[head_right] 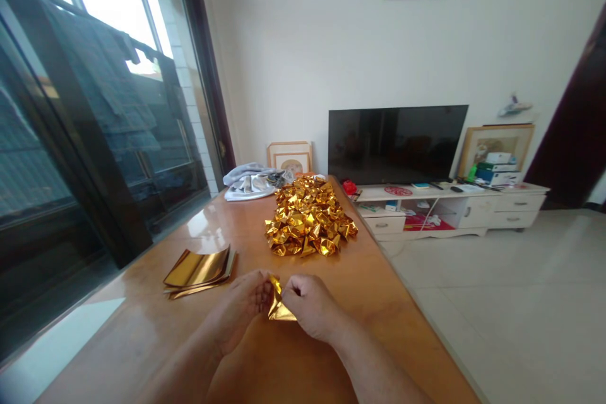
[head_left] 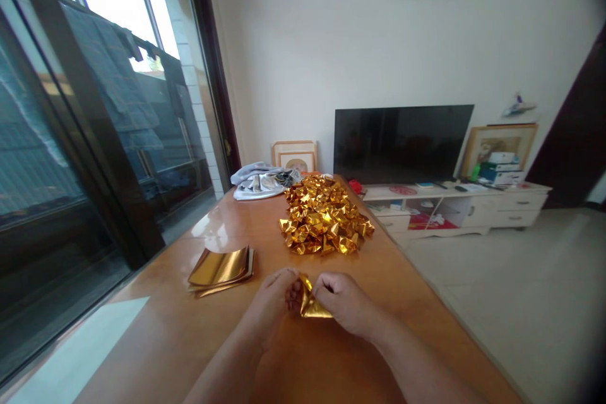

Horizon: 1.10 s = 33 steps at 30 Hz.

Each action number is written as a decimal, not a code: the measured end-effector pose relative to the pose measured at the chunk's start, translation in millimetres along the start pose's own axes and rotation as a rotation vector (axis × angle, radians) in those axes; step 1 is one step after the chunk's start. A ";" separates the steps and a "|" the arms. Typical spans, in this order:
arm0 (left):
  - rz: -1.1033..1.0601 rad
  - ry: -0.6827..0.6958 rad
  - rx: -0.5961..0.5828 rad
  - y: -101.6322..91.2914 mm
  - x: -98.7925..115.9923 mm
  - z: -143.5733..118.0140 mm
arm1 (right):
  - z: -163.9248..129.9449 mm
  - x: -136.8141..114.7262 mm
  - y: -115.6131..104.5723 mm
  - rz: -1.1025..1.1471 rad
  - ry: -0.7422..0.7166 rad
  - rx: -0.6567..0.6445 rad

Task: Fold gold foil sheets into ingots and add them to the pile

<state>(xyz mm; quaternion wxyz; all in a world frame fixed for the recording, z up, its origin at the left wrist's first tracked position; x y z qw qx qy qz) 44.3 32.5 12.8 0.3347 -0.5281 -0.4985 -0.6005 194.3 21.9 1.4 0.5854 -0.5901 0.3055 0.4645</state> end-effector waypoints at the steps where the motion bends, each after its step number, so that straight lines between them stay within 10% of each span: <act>1: 0.003 0.008 -0.010 2.0 0.6 -1.1 | 0.1 -0.8 -0.2 0.001 -0.014 0.007; 22: -0.095 -0.007 0.006 -1.7 -7.7 4.9 | -4.9 -14.8 -2.5 -0.062 -0.155 0.024; 33: -0.123 0.060 0.101 -14.0 -7.2 10.9 | -6.5 -3.0 5.1 0.100 0.097 -0.113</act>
Point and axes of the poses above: each hand's wrist, its own z-axis towards the middle knuckle, its own y-axis out of the palm, x = y × z, the point moved 4 cm from there along z, towards the middle knuckle, and after that the axes turned 2 degrees about y, right-handed, at the moved point
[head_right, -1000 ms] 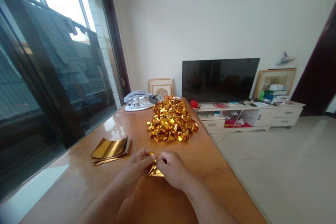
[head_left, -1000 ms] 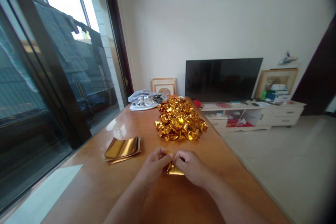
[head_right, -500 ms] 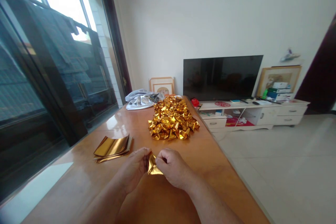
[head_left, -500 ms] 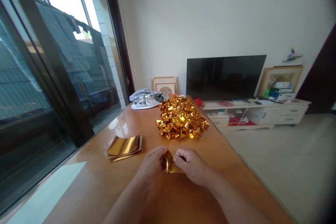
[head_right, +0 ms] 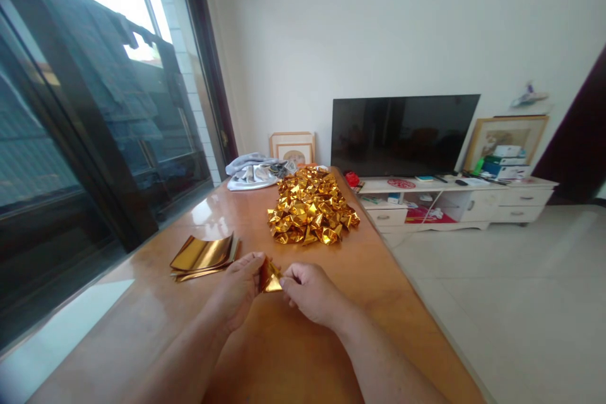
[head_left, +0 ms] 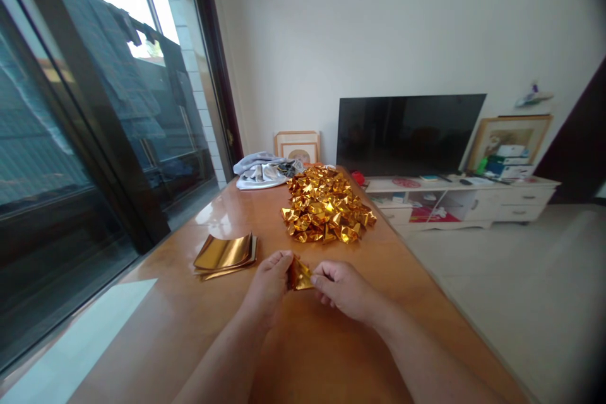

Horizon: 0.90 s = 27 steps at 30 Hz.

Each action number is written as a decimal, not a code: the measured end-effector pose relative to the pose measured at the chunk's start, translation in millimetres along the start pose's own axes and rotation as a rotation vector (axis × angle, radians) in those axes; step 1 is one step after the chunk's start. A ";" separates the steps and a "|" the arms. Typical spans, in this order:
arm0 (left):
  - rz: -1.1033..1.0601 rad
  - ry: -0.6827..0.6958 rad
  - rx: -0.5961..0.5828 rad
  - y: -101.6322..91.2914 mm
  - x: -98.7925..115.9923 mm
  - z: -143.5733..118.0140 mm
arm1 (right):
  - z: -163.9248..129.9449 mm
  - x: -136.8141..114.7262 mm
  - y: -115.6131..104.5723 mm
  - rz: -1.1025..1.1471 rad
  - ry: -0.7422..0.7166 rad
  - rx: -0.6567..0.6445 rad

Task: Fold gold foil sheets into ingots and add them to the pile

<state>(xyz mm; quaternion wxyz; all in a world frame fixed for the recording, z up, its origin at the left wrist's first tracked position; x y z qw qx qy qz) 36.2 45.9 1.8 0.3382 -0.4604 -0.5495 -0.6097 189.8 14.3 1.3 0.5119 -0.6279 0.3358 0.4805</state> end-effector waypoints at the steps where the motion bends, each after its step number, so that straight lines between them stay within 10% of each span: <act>1: -0.019 -0.011 -0.003 -0.1 0.3 -0.1 | -0.7 -0.2 0.9 0.024 0.025 -0.015; 27: -0.170 -0.092 0.133 -8.9 -11.8 9.0 | -4.2 -3.4 4.6 0.290 0.116 -0.146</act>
Point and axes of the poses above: each hand's wrist, its own z-axis towards the middle knuckle, its own y-axis out of the palm, x = y × z, the point moved 4 cm from there along z, towards the middle knuckle, and after that the axes turned 2 degrees about y, right-handed, at the moved point
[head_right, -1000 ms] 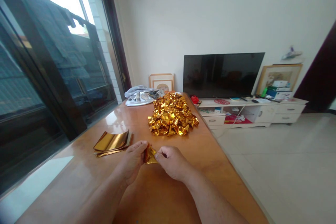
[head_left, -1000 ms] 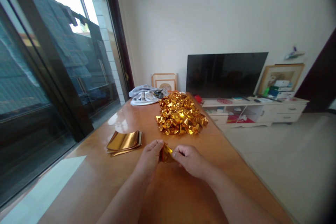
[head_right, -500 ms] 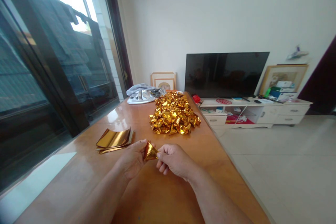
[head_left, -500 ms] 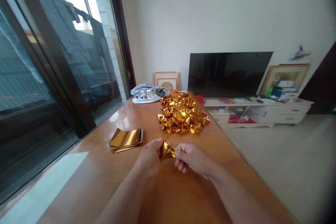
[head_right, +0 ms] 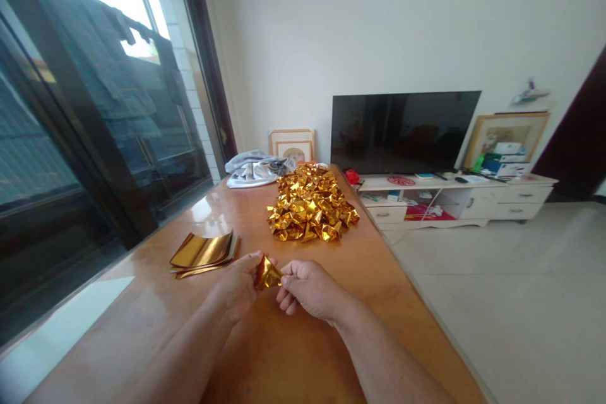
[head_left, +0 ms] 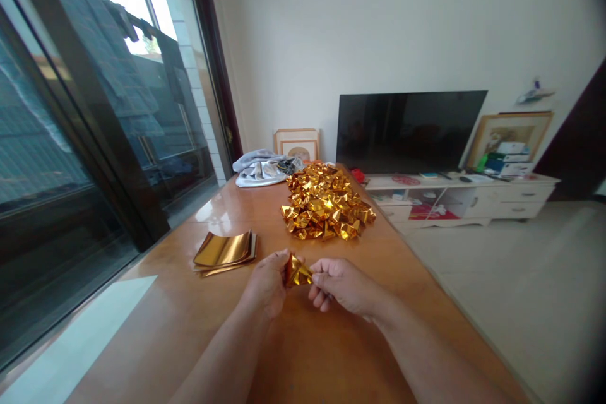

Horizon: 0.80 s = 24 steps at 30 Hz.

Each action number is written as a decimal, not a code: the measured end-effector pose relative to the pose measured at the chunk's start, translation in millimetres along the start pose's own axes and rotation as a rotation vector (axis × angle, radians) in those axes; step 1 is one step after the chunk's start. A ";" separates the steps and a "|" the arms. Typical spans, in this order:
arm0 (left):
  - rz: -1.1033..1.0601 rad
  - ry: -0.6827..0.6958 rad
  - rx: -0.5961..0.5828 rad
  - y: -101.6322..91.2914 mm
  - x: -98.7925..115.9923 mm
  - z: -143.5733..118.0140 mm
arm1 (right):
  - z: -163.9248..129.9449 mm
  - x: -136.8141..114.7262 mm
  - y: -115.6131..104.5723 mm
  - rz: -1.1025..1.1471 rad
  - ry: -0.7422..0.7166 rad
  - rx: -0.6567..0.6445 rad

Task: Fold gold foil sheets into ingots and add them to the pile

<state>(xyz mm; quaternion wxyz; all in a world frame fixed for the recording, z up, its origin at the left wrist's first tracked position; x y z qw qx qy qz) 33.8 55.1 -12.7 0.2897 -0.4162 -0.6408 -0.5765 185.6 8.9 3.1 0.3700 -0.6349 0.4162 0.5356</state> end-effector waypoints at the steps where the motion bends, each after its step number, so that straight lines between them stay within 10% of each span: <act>1: 0.004 0.011 0.001 -0.7 0.3 0.5 | 0.4 1.1 -0.5 -0.011 0.015 0.016; 24: 0.090 0.123 0.024 -5.7 3.7 3.2 | 2.5 10.7 -12.8 -0.204 0.148 0.014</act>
Point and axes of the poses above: each hand's wrist, its own z-axis towards the middle knuckle, its own y-axis out of the palm, x = y × z, the point moved 4 cm from there along z, towards the middle knuckle, and after that the axes turned 2 degrees about y, right-handed, at the moved point
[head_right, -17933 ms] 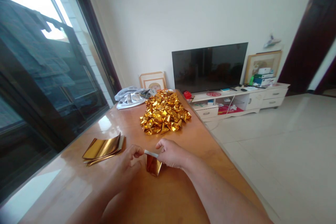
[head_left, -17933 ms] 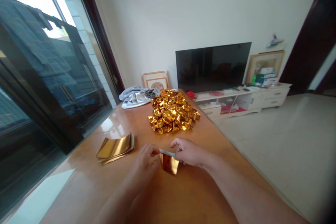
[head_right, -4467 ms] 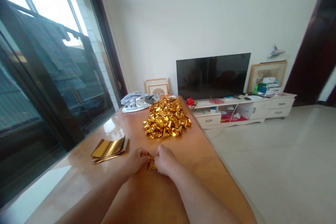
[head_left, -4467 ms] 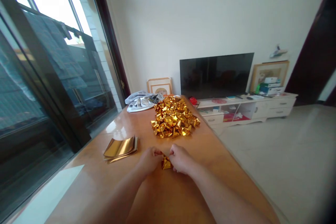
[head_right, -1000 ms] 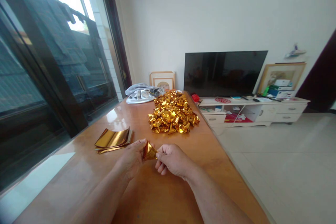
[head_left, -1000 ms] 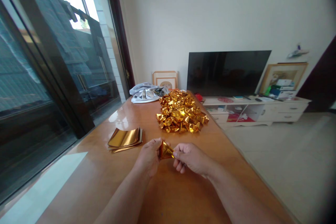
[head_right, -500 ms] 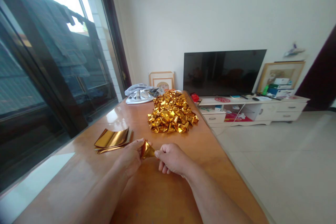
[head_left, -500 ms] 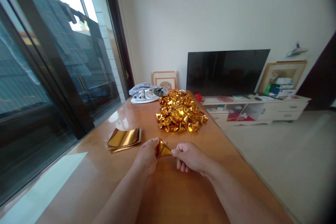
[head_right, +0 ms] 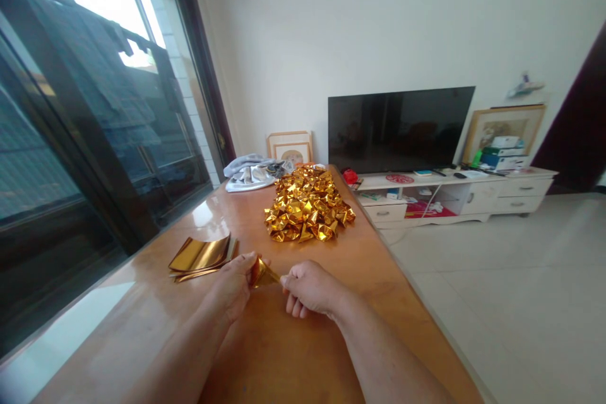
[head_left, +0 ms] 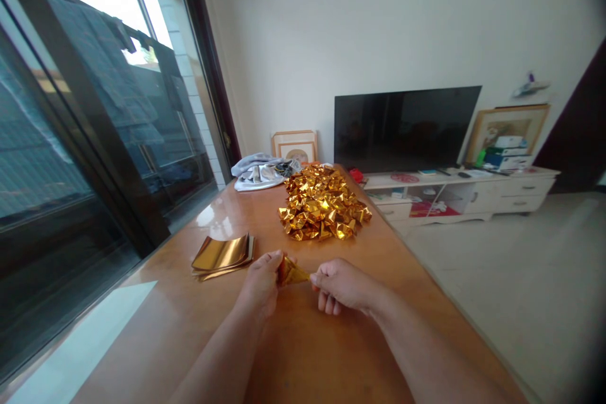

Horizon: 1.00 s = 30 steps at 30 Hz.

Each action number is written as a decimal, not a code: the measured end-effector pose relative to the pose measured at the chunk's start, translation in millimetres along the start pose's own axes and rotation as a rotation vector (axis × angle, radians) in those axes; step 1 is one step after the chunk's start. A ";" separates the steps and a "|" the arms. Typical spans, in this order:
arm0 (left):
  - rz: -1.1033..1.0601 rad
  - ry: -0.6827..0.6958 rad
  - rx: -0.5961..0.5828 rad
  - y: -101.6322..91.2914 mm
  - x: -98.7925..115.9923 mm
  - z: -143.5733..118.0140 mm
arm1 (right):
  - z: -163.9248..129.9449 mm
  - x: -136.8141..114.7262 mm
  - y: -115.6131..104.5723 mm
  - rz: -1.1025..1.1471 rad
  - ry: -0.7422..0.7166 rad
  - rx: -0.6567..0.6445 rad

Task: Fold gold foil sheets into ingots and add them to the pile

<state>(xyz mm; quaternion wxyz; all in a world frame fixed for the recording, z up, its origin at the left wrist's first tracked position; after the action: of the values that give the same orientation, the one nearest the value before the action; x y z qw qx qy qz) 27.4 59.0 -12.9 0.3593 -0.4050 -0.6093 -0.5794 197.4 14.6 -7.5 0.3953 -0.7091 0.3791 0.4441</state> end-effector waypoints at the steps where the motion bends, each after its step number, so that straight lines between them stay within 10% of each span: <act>1: 0.011 0.008 0.002 0.5 1.4 -0.9 | 0.1 0.2 -3.2 -0.007 0.007 0.022; 15: 0.128 0.036 -0.182 23.1 3.3 -18.3 | 4.9 -6.6 -4.2 -0.098 -0.264 0.355; 30: 0.031 -0.047 -0.259 28.2 -3.2 -24.4 | -2.9 -15.2 -2.3 0.076 -0.282 0.229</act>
<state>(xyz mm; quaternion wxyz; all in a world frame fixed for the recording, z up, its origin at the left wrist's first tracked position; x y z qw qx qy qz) 53.6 34.5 -2.4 0.2985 -0.4706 -0.5314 -0.6380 195.6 15.8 8.0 0.5056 -0.5754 0.3942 0.5078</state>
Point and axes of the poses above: each hand's wrist, its own z-axis towards the middle knuckle, its own y-axis out of the palm, x = y × z, the point moved 4 cm from there along z, towards the middle knuckle, and after that the axes turned 2 degrees about y, right-handed, at the moved point
